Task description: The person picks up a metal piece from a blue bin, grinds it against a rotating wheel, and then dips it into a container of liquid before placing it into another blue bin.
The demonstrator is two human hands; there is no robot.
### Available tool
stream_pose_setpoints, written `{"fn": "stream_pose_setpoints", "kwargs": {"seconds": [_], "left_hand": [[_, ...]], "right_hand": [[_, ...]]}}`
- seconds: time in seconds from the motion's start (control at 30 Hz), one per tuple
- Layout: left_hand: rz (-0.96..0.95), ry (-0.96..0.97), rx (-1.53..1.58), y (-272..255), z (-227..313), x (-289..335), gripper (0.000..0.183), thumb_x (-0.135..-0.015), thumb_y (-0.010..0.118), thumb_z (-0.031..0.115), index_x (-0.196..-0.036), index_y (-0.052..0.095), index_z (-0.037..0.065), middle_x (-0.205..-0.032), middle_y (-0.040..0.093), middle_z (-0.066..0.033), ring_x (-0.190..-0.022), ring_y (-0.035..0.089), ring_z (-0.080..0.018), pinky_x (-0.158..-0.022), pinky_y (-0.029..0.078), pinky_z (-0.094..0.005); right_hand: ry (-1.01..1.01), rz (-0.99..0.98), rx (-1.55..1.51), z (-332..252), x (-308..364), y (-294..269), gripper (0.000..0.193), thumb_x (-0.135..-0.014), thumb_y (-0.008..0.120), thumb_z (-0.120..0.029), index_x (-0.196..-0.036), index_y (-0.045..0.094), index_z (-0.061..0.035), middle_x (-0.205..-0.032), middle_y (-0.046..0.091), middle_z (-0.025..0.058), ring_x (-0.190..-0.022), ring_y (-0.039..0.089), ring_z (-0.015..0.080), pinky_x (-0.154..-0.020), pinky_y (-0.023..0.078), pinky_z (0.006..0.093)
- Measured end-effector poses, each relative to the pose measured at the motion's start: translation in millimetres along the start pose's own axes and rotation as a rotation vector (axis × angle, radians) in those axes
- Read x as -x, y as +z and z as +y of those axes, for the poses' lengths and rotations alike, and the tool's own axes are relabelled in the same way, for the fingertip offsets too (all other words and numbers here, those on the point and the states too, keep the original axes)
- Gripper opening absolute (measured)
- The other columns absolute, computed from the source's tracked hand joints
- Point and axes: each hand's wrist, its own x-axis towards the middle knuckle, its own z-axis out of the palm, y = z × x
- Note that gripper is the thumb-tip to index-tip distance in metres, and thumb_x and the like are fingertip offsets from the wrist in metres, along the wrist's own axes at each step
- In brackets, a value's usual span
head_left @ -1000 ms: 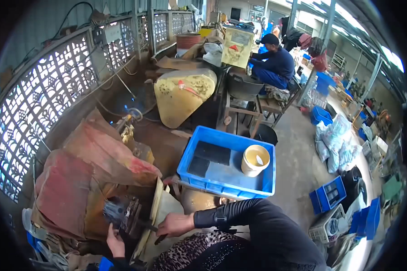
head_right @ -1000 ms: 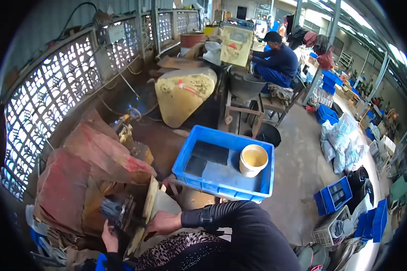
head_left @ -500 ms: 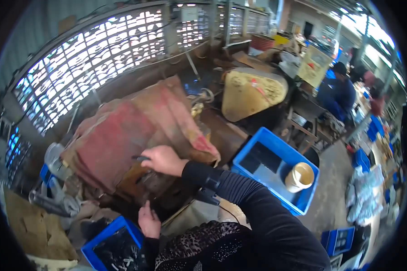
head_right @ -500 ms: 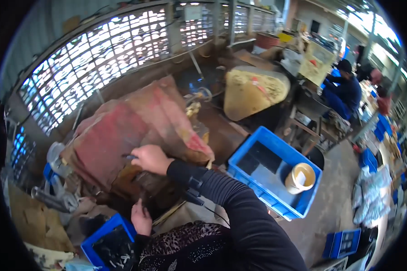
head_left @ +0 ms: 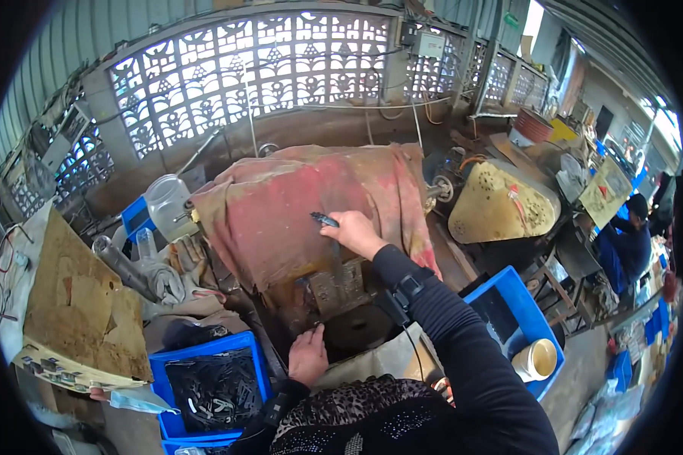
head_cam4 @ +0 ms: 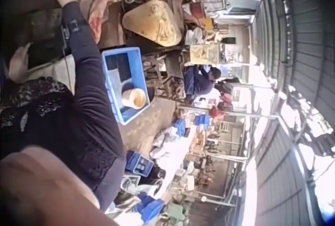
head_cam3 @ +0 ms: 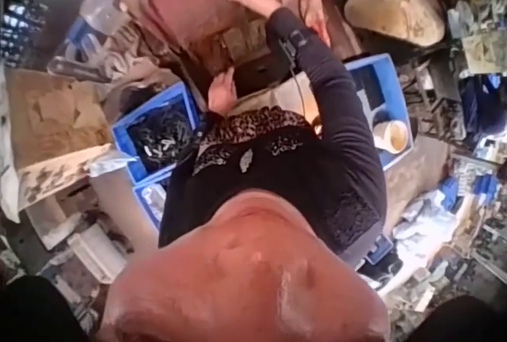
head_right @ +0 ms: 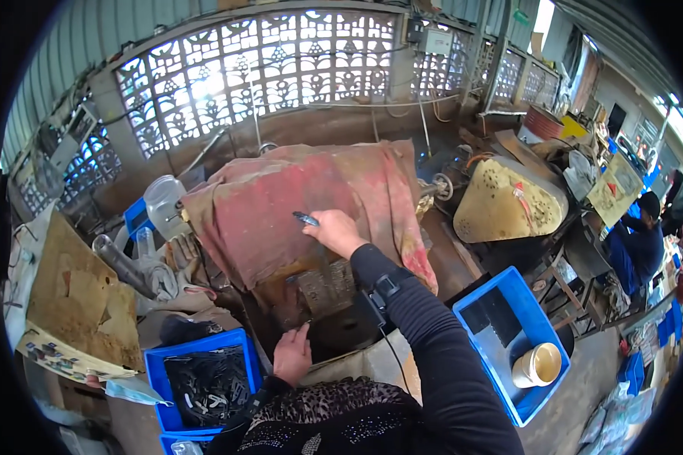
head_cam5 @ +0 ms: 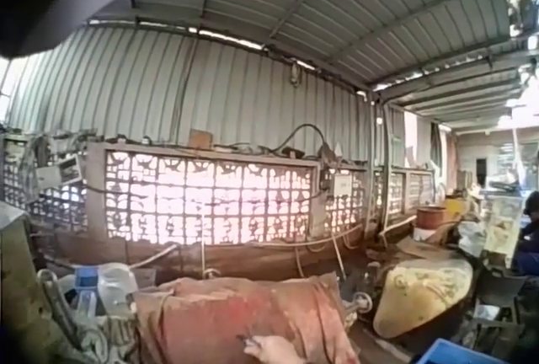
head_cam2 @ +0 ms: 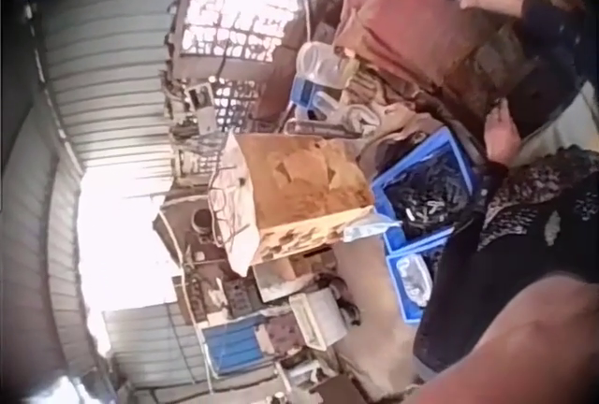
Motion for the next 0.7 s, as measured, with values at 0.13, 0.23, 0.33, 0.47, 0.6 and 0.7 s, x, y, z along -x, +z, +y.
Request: {"fn": "stream_pose_setpoints", "kwargs": {"seconds": [0.13,0.23,0.33,0.47,0.6,0.7], "left_hand": [[0.018,0.017,0.027,-0.5,2.7,1.2,0.044,-0.08,0.059,0.008,-0.123,0.055,0.002,-0.103,0.061,-0.0168,-0.091,0.058,-0.0357,-0.083,0.048,-0.0444],[0.013,0.012,0.063,-2.2,-0.9,1.5,0.042,-0.082,0.059,0.008,-0.123,0.055,0.002,-0.104,0.06,-0.0179,-0.091,0.057,-0.0368,-0.082,0.048,-0.045],[0.02,0.018,0.112,-7.9,-10.7,7.2,0.041,-0.083,0.058,0.007,-0.123,0.055,0.001,-0.106,0.059,-0.0185,-0.092,0.057,-0.0377,-0.082,0.048,-0.0453],[0.141,0.039,0.221,-13.9,-13.7,13.1,0.037,-0.084,0.061,0.009,-0.121,0.058,0.005,-0.108,0.06,-0.0159,-0.098,0.057,-0.0354,-0.083,0.05,-0.0424],[0.222,0.032,0.231,-36.4,-14.1,24.8,0.023,-0.081,0.062,0.009,-0.103,0.065,0.005,-0.104,0.063,-0.0125,-0.095,0.059,-0.0324,-0.08,0.05,-0.041],[0.334,0.001,0.132,-61.9,-24.5,52.2,0.014,-0.079,0.062,0.011,-0.09,0.067,0.006,-0.099,0.066,-0.0092,-0.092,0.061,-0.0301,-0.078,0.05,-0.0404]], "right_hand": [[0.052,-0.057,-0.021,4.0,1.3,-0.2,0.033,-0.081,0.07,-0.036,-0.1,0.067,-0.0099,-0.089,0.067,0.0171,-0.087,0.063,0.0374,-0.075,0.05,0.0449],[-0.032,0.122,-0.076,4.1,15.7,13.4,0.033,-0.078,0.074,-0.028,-0.102,0.068,-0.0064,-0.089,0.067,0.0179,-0.084,0.065,0.0343,-0.077,0.051,0.0384],[0.05,0.162,-0.395,13.6,39.2,31.2,0.035,-0.08,0.072,-0.027,-0.104,0.065,-0.0021,-0.092,0.069,0.0173,-0.087,0.066,0.027,-0.078,0.051,0.0375],[0.579,-0.302,-0.905,24.0,112.0,22.3,0.023,-0.09,0.06,-0.011,-0.113,0.058,-0.0059,-0.079,0.055,0.0,-0.063,0.05,0.0083,-0.055,0.042,0.0235],[0.782,-0.477,-0.936,62.9,168.5,43.0,0.022,-0.093,0.056,-0.01,-0.114,0.056,-0.004,-0.074,0.049,-0.0004,-0.052,0.044,0.0079,-0.045,0.038,0.0243],[0.821,-0.369,-0.887,91.2,190.6,63.6,0.024,-0.093,0.052,-0.007,-0.117,0.052,-0.0024,-0.072,0.047,-0.0006,-0.053,0.045,0.0088,-0.045,0.037,0.0239]]}}
